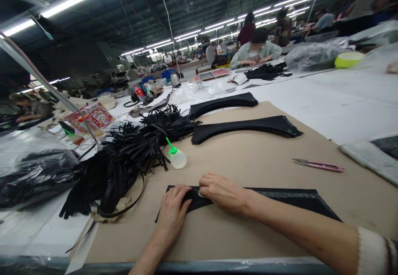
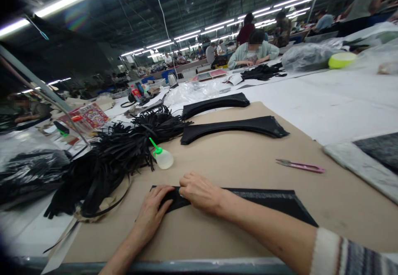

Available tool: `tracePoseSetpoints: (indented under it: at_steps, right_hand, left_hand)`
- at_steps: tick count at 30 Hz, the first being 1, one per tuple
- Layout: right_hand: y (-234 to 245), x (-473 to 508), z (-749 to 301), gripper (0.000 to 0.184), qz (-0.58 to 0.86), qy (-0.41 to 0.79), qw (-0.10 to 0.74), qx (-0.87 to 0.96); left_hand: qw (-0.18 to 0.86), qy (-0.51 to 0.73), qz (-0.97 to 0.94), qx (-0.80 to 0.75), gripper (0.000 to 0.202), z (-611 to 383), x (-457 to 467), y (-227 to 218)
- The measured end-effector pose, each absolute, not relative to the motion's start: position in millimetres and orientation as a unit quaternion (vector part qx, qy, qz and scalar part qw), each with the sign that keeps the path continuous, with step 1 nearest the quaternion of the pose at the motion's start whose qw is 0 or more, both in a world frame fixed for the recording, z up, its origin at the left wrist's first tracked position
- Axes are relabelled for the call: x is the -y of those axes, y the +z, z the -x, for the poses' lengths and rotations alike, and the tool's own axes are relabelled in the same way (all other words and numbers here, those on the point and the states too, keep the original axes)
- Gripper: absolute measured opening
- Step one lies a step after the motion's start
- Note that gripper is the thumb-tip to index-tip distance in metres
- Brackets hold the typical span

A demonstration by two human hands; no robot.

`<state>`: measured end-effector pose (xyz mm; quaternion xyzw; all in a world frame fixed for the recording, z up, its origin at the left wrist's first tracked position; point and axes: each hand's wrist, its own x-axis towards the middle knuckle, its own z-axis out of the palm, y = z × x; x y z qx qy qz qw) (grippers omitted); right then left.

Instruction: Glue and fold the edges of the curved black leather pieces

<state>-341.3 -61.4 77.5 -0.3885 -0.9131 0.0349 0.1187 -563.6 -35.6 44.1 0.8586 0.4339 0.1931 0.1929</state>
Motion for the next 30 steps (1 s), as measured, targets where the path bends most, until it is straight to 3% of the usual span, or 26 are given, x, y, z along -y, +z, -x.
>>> tracePoseSetpoints:
  at_steps: [8,13,19,23,27,30]
  right_hand:
    - [79,104,273,0.025,0.458,0.118,0.123,0.872]
    - [103,117,250,0.020,0.566,0.311,0.328,0.690]
    - [109,140,244,0.034,0.543,0.593,0.422,0.419]
    - [110,162,237,0.041,0.573,0.560,0.395,0.450]
    - [107,173,234,0.027,0.655,0.408,0.367,0.519]
    - [107,171,240,0.034,0.648,0.406,0.362,0.532]
  left_hand:
    - [0.197,0.194,-0.858,-0.433,0.026,565,34,43]
    - [0.189,0.187,-0.859,-0.438,0.026,563,35,48]
    - [0.151,0.240,-0.844,-0.456,0.028,564,34,43]
    - [0.177,0.342,-0.780,-0.493,0.024,564,17,49]
    - [0.190,0.400,-0.709,-0.549,0.049,559,-24,56]
    - [0.226,0.415,-0.678,-0.563,0.066,549,-56,54]
